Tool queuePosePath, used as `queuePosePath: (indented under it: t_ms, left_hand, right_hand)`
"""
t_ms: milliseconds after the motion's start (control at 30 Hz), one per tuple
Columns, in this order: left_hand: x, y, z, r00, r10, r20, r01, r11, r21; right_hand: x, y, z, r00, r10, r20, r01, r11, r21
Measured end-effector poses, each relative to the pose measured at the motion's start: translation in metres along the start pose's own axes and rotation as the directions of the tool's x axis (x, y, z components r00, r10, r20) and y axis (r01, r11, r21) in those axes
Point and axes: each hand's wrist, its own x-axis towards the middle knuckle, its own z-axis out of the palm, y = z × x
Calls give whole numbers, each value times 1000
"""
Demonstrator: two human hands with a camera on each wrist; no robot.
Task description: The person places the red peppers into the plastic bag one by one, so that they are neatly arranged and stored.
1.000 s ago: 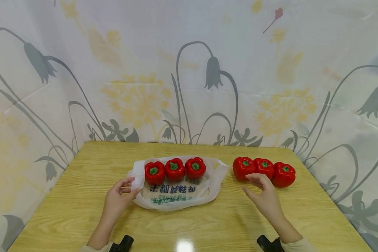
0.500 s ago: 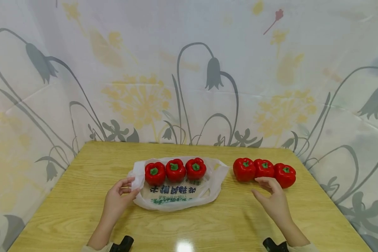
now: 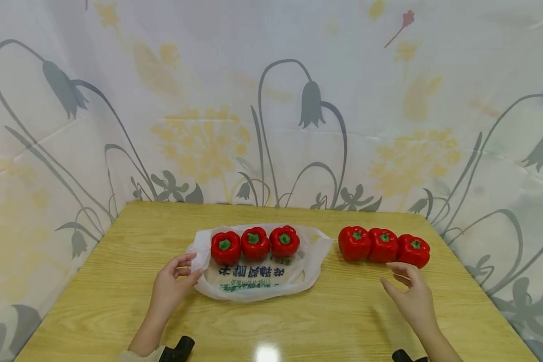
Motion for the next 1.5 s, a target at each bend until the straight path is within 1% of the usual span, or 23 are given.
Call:
queuePosePath:
  t_ms: [300,467,700,800,1000,1200,1500]
  left_hand:
    - [-1,3,0,1000,3,1,-3,1000,-2]
    - [-2,4,0,1000,1,4,-1,1000,4]
    - [-1,2,0,1000,-1,-2,1,1000,0]
    - [-2,2,1,1000,10,-5,-10,1000,-15]
    - [-2,3,1,1000,22,-5,-22,1000,-19]
    - [-2,3,0,1000,22,-6,-22,1000,-11]
    - [-2,2,-1,1000,14,-11,-15,1000,-11]
  right_hand:
    - [0,12,-11,991,122,-46,-125,991,-46]
    - [1,18,-16,989,136,-60,-140,988,-62]
    - [4,26,-21,983,149,-111,-159,984,-84]
    - [5,31,-24,977,174,-124,-187,978,-94]
    - [10,41,-30,970,188,-153,-205,973,-109]
    - [17,51,-36,964,214,-158,-234,964,-124]
    - [26,65,-39,962,241,-131,-258,957,-134]
